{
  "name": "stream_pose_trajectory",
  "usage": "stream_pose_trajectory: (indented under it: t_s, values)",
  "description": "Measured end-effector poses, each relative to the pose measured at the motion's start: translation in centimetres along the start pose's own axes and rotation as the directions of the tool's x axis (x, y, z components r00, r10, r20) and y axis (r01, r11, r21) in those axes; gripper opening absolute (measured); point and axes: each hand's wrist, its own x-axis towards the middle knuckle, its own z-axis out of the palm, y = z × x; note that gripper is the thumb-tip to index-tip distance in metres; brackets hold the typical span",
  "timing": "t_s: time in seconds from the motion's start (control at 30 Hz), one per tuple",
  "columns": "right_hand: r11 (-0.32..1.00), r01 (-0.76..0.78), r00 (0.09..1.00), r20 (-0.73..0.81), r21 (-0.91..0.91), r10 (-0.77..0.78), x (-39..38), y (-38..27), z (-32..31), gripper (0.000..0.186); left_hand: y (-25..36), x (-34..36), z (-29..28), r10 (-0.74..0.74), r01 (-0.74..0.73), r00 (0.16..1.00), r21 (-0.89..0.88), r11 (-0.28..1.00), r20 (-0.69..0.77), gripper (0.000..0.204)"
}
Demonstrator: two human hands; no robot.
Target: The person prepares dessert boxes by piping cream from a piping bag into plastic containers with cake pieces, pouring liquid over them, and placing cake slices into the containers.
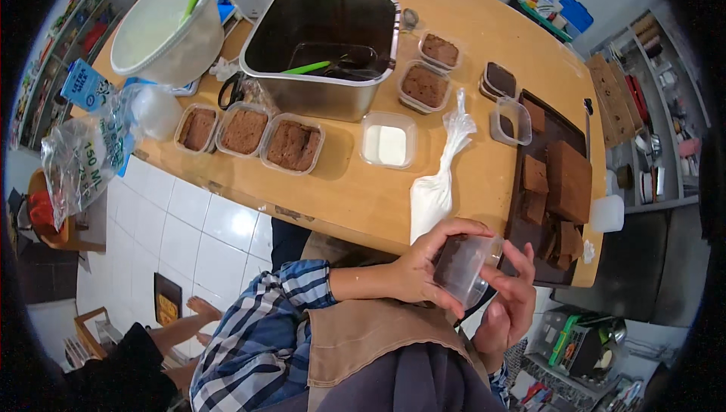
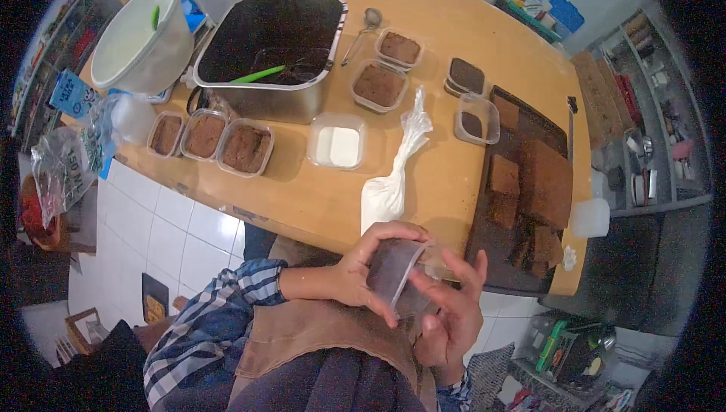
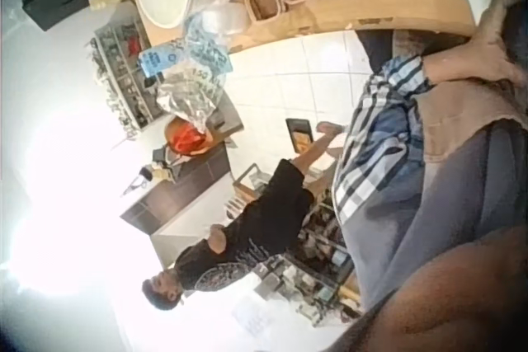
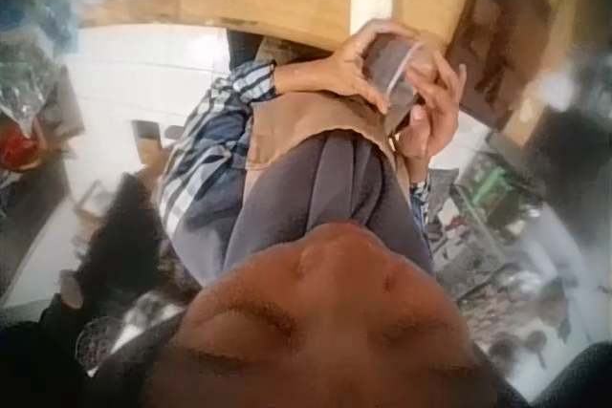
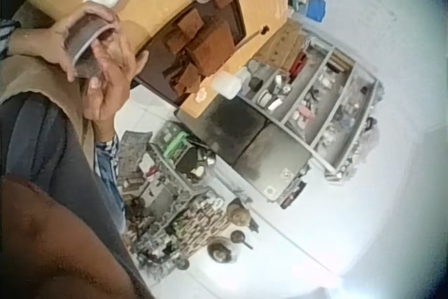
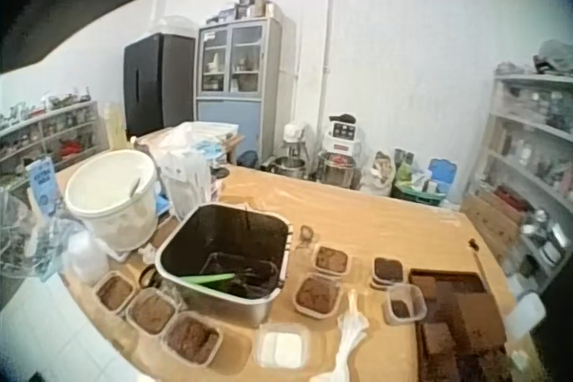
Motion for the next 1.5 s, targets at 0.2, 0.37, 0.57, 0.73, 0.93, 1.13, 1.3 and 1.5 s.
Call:
stream_pose_trajectory:
  t_s: [0.2, 0.37, 0.57, 0.73, 0.93, 1.13, 1.3, 1.5]
  values:
    - [0.995, -0.045, 0.992, 0.119, 0.091, 0.034, -0.5, 0.2, 0.2, 0.032, -0.6, 0.2, -0.1, 0.017, -0.018, 1.0, -0.041, 0.999, -0.001, 0.092]
    - [0.993, -0.001, 0.959, 0.282, 0.115, -0.031, 0.0, 0.9, -0.3, 0.031, -0.7, -0.8, -0.5, -0.084, 0.077, 0.994, -0.086, 0.993, -0.075, 0.096]
    - [0.994, 0.022, 0.954, 0.294, 0.105, -0.052, 0.1, 0.8, -1.2, 0.033, -1.0, -0.2, -0.1, -0.103, 0.099, 0.994, -0.12, 0.988, -0.024, 0.096]
    - [0.997, 0.063, 0.995, 0.079, 0.042, -0.066, -0.2, 1.7, -2.0, 0.025, -1.0, -0.1, 0.1, -0.169, 0.168, 0.986, -0.095, 0.981, 0.003, 0.095]
    - [0.837, -0.427, 0.769, -0.625, -0.342, 0.137, -1.7, 8.6, -7.2, 0.009, 0.6, -0.1, 0.5, -0.455, 0.361, 0.888, -0.501, 0.787, -0.074, 0.099]
    - [0.495, -0.612, 0.785, -0.548, -0.617, 0.288, -2.4, 13.1, -7.5, 0.019, -0.2, -0.4, -0.4, -0.477, 0.368, 0.876, -0.541, 0.756, -0.072, 0.1]
    - [0.478, -0.663, 0.739, -0.606, -0.576, 0.295, -2.6, 14.1, -7.0, 0.021, 0.0, -0.2, -0.6, -0.466, 0.347, 0.883, -0.591, 0.728, -0.055, 0.103]
    - [0.731, -0.535, 0.818, -0.478, -0.424, 0.321, -2.0, 11.5, -6.7, 0.017, 0.7, -0.2, -1.3, -0.498, 0.38, 0.861, -0.526, 0.761, -0.098, 0.106]
